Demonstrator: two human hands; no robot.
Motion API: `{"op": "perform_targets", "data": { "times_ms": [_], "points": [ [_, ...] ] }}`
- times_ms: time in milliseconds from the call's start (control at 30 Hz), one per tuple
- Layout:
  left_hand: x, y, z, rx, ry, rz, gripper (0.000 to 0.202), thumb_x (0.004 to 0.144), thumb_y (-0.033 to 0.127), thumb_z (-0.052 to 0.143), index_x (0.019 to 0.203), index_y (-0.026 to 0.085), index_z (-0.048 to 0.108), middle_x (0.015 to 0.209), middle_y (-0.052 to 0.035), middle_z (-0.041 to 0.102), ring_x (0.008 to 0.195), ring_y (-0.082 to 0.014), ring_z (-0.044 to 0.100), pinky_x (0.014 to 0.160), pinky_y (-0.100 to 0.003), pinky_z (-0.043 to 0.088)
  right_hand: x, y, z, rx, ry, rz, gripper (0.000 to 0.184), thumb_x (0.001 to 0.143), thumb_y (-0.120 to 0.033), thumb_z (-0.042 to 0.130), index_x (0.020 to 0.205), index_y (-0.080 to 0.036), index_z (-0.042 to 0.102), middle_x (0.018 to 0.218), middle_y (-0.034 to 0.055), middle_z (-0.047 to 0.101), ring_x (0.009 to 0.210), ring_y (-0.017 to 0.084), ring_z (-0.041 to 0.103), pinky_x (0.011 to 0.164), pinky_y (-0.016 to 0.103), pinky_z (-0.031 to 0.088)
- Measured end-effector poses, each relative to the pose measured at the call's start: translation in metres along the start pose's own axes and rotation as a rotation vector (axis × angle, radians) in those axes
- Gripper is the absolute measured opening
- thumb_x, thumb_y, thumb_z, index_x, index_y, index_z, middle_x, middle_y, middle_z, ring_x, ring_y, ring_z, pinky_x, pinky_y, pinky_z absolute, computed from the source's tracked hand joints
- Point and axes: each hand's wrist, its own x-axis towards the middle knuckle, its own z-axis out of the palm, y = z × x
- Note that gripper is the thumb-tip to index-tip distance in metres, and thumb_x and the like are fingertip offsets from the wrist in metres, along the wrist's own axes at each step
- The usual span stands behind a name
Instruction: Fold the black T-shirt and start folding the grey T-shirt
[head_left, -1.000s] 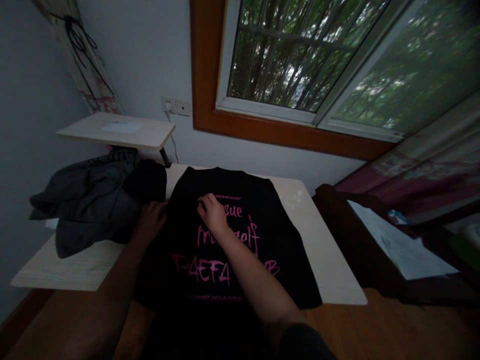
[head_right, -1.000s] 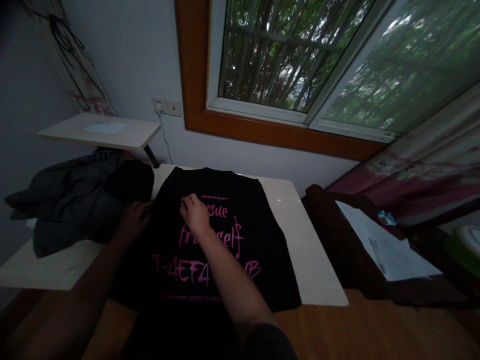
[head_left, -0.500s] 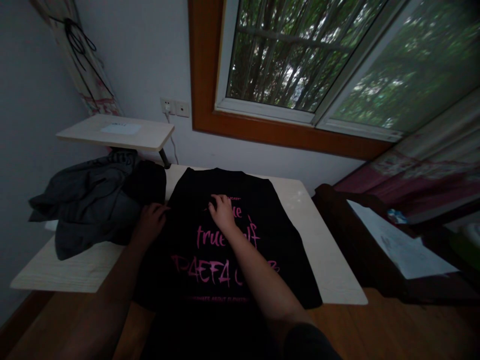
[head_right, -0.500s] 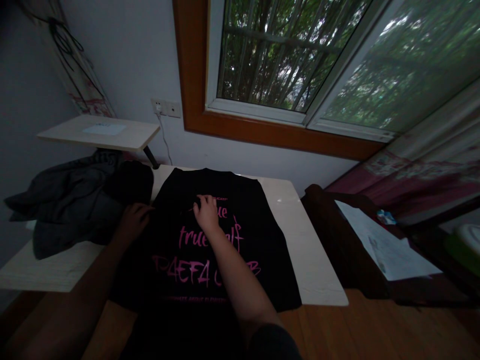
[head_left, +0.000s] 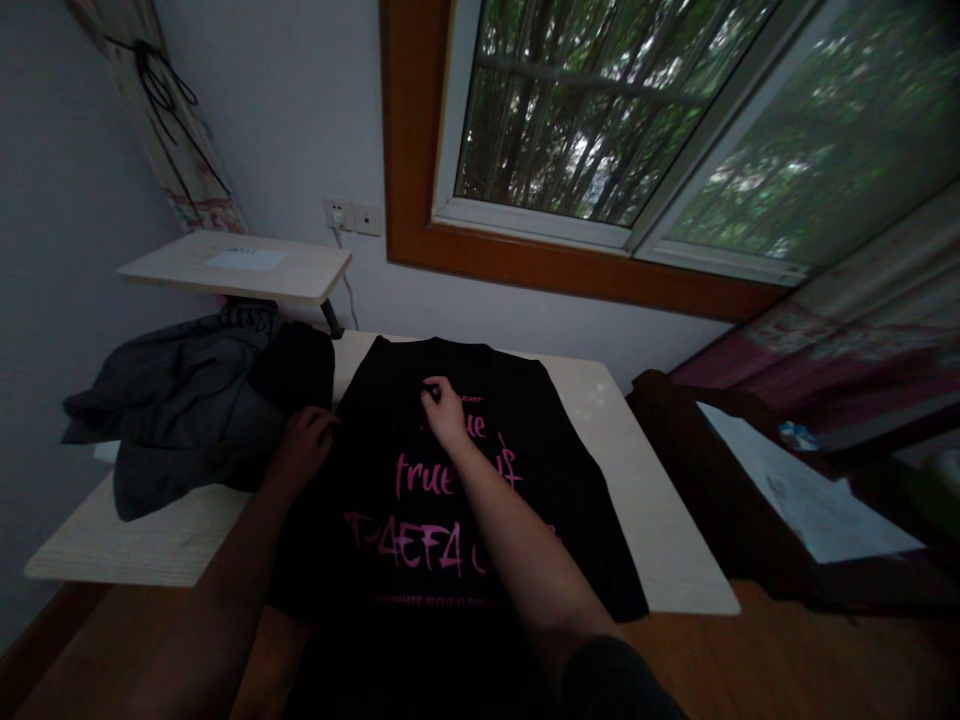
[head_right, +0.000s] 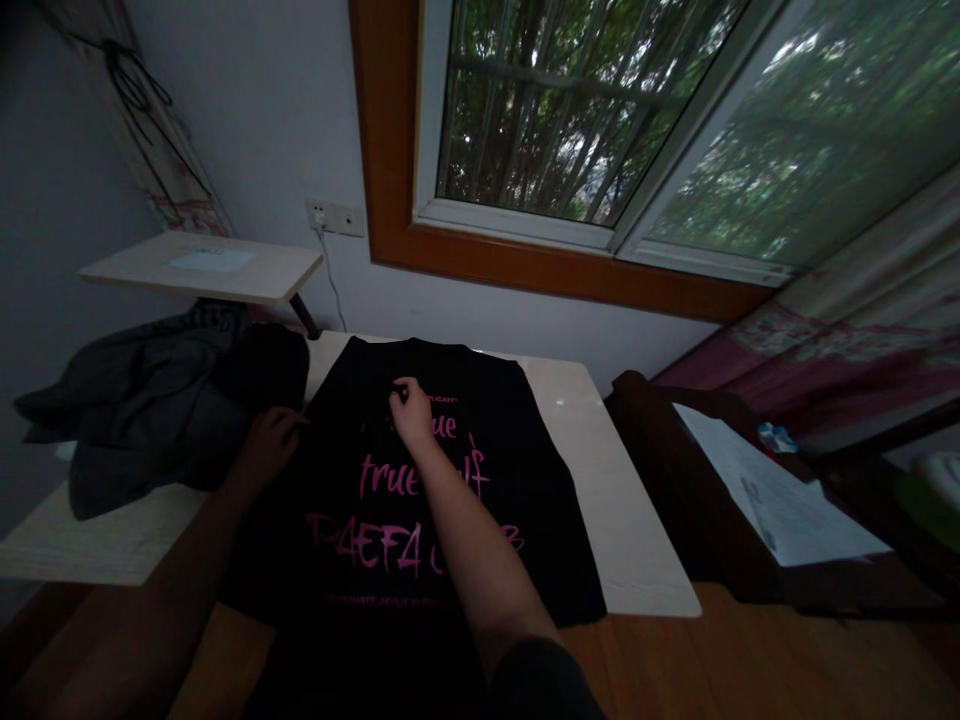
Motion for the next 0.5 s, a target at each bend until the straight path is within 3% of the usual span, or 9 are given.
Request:
{"op": "perform_targets", "data": {
  "times_ms": [100,200,400,500],
  "points": [
    [0.0,0.0,0.0,-0.012,0.002,-0.016,0.028,0.089,0.019,0.05,0.108,0.025,0.069,0.115,-0.0095,0.06,0.109,-0.0288,0.056,0.102,-0.049,0.049,-0.004,0.004,-0.004,0.097,0.078,0.072,0.027,0.083,-0.026,0.051,0.107,-0.023,0.062,0.086,-0.0019,0.062,0.078,0.018,0.06,0.076,0.029,0.049],
    [0.0,0.002,-0.001,-0.012,0.006,-0.023,0.027,0.089,0.021,0.05,0.108,0.025,0.07,0.115,-0.0093,0.06,0.11,-0.0289,0.057,0.102,-0.049,0.049,-0.011,0.007,-0.01,0.046,0.054,0.11,0.026,0.081,-0.024,0.052,0.106,-0.023,0.061,0.09,-0.0009,0.065,0.08,0.018,0.061,0.078,0.03,0.05],
    [0.004,0.008,-0.007,-0.037,0.031,0.047,0.03,0.092,0.027,0.05,0.112,0.026,0.071,0.122,-0.0082,0.063,0.117,-0.0277,0.058,0.109,-0.048,0.045,-0.031,0.007,-0.019,-0.384,-0.049,-0.176,0.034,0.089,-0.018,0.054,0.122,-0.022,0.061,0.113,0.0089,0.069,0.107,0.026,0.06,0.097,0.039,0.048],
    [0.02,0.015,-0.008,-0.044,0.01,0.122,0.033,0.096,0.031,0.048,0.117,0.024,0.072,0.128,-0.0086,0.065,0.122,-0.027,0.057,0.111,-0.048,0.044,-0.037,0.006,-0.02,-0.494,-0.048,-0.223,0.036,0.091,-0.019,0.055,0.126,-0.022,0.062,0.119,0.0102,0.069,0.112,0.028,0.056,0.1,0.042,0.047]
  ]
}}
